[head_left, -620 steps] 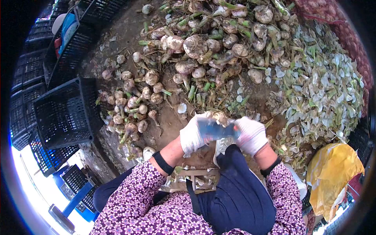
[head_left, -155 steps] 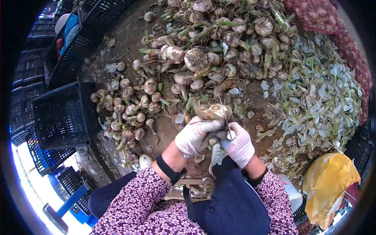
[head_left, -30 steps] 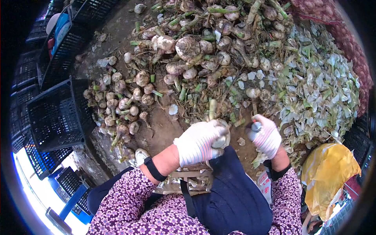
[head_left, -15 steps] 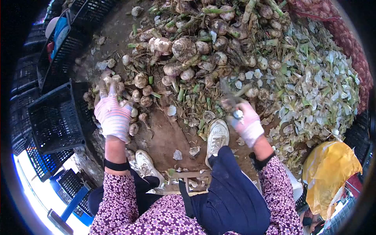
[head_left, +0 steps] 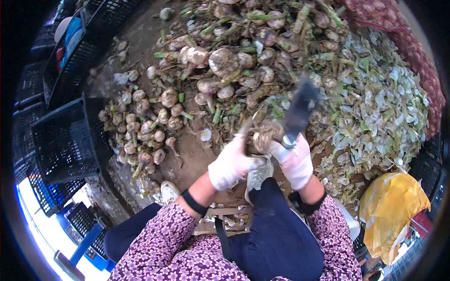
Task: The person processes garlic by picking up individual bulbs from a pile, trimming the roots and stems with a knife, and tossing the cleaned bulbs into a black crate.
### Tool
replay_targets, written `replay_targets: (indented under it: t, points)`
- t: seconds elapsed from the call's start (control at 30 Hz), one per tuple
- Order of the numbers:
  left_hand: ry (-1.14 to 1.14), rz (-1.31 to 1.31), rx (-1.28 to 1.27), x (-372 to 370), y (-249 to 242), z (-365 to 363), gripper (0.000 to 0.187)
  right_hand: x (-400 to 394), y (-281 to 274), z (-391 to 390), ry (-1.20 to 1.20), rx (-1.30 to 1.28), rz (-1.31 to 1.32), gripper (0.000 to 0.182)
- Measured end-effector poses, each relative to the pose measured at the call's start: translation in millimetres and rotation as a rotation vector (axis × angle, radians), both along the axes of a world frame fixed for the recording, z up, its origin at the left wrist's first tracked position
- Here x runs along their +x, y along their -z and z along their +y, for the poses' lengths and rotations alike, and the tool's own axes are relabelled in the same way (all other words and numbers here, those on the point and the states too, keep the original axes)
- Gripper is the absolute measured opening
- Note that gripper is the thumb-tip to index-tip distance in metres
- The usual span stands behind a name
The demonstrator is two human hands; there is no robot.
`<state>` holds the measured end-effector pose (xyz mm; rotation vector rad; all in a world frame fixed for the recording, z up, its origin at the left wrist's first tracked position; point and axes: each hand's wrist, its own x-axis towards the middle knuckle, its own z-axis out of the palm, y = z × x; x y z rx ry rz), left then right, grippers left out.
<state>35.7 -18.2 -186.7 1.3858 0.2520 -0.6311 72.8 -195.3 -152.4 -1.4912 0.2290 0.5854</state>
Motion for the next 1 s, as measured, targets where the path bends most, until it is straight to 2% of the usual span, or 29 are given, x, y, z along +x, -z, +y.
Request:
replay_targets:
  t: [0.03,0.07,0.1,0.17,0.2,0.23,0.3,0.33,0.37,0.4,0.43,0.57,0.63,0.67,0.73,0.83,0.87,0.9,0.97,1.0]
  points:
    - [0.06,0.073,-0.083,10,-10,-4,0.101,-2,-11,1,-0.011,0.168,0.135,0.036]
    - [0.231,-0.109,-0.03,17,-5,1,0.098,-3,-25,6,0.046,0.184,0.158,0.047]
    - [0.227,-0.107,-0.022,14,-9,5,0.098,-2,-22,1,-0.021,0.121,0.163,0.053]
    - [-0.019,0.271,-0.2,11,-20,11,0.094,-1,-19,-17,-0.175,-0.199,-0.023,0.049]
    - [-0.026,0.142,-0.191,7,-13,11,0.094,-2,-18,-20,-0.192,-0.307,-0.074,0.034]
    - [-0.028,0.144,-0.191,8,-18,12,0.094,-6,-16,-25,-0.194,-0.307,-0.071,0.034]
    - [0.128,0.06,0.039,15,-29,16,0.096,-16,-10,-34,-0.438,-0.577,-0.395,0.019]
    - [0.288,0.027,-0.141,20,-13,19,0.094,-16,-17,-28,-0.483,-0.638,-0.553,0.011]
    - [-0.04,0.139,-0.416,5,-7,14,0.088,-16,-19,-26,-0.481,-0.64,-0.551,0.011]
    - [-0.014,0.155,-0.302,1,4,13,0.087,-16,-21,-26,-0.642,-0.725,-0.596,0.011]
    - [0.014,0.171,-0.187,10,-6,11,0.086,-17,-22,-26,-0.804,-0.807,-0.635,0.012]
    - [-0.04,0.179,-0.197,0,1,13,0.088,-20,-21,-21,-0.822,-0.809,-0.592,0.014]
    - [0.062,0.019,-0.045,-1,0,14,0.075,-22,-19,-20,-0.819,-0.8,-0.587,0.014]
    - [0.063,0.021,-0.047,-1,-1,15,0.075,-23,-18,-21,-0.817,-0.791,-0.583,0.014]
    - [0.149,0.065,0.028,1,-4,16,0.057,-24,-12,-22,-0.823,-0.798,-0.584,0.013]
    - [0.102,-0.047,-0.112,-7,3,14,0.047,-24,0,-25,-0.805,-0.795,-0.605,0.012]
    - [0.045,0.088,-0.176,-8,5,12,0.044,-25,4,-27,-0.782,-0.787,-0.622,0.012]
    - [0.049,0.095,-0.18,-10,6,13,0.044,-26,10,-30,-0.781,-0.788,-0.612,0.012]
    - [0.231,-0.192,0.091,-10,-4,17,0.036,-29,27,-36,-0.703,-0.704,-0.681,0.01]
    - [0.182,-0.099,0.066,-14,1,18,0.047,-32,38,-37,-0.679,-0.666,-0.681,0.007]
